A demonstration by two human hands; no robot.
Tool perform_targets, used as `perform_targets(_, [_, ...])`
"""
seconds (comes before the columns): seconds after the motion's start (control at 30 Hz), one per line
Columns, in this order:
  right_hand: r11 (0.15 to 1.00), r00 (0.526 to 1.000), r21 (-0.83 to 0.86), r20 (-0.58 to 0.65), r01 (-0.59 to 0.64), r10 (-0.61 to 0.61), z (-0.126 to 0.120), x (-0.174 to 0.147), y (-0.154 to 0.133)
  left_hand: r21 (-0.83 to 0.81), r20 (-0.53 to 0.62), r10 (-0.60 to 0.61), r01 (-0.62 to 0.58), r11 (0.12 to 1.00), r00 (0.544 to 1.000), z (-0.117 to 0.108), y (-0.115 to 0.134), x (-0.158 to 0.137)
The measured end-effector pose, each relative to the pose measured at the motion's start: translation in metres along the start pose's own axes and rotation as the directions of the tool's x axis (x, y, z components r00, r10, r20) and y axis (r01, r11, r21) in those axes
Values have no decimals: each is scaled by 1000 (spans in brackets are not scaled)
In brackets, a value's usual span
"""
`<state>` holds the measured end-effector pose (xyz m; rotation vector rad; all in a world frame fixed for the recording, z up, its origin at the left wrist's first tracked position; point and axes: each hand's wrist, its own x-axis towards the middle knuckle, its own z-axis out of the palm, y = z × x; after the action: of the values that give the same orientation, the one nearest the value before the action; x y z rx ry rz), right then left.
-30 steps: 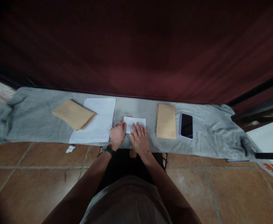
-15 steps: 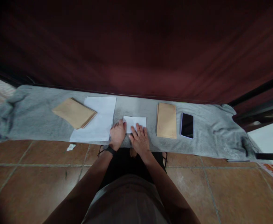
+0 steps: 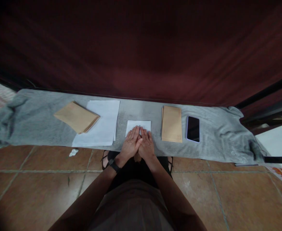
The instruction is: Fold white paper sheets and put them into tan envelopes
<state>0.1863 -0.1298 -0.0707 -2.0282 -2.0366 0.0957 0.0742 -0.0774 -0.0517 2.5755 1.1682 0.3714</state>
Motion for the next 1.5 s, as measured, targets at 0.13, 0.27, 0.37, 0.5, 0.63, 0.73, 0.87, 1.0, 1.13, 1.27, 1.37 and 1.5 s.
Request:
perform_targets(0.13, [998, 998, -2, -44, -55, 55, 3, 0, -1, 58, 36, -30, 28, 998, 999, 0, -10, -4])
perform_targets(0.27, [990, 986, -5, -98, -138, 137, 6, -3, 0, 132, 15, -63, 60, 989, 998, 1, -16, -9])
perform_targets(0.37, [985, 978, -11, -128, -170, 167, 5, -7, 5, 160, -7, -98, 98, 982, 995, 1, -17, -13])
perform_targets(0.5, [981, 967, -18, -171, -193, 187, 3, -13, 14, 175, -21, -148, 149, 973, 989, -2, -20, -18])
perform_targets(0.63, [981, 963, -16, -191, -195, 189, 4, -16, 17, 170, -52, -197, 203, 964, 979, -4, -17, -15])
perform_targets(0.73, [979, 964, -19, -177, -203, 196, 4, -15, 17, 145, -61, -176, 183, 972, 983, -2, -9, -1])
perform_targets(0.87, [977, 966, -28, -155, -212, 205, 3, -14, 16, 118, 10, -71, 69, 991, 997, 3, -3, 28])
perform_targets(1.0, [978, 967, -25, -156, -206, 200, 0, -15, 16, 129, 66, -95, 86, 988, 993, 8, -9, 44])
perform_targets(1.13, [970, 957, 0, -165, -244, 241, -4, -6, 14, 123, 60, -63, 56, 991, 996, 11, -17, 42])
perform_targets(1.27, [977, 973, 73, -95, -202, 208, -10, 24, 9, 107, 60, -33, 26, 994, 998, 12, -21, 39])
perform_targets(1.37, [982, 989, 111, 15, -151, 150, -11, 46, 7, 143, 86, -13, 1, 990, 996, 12, -22, 40])
perform_targets(1.5, [980, 985, 112, 70, -164, 157, -7, 54, 12, 207, 105, -20, -2, 978, 994, 10, -21, 40])
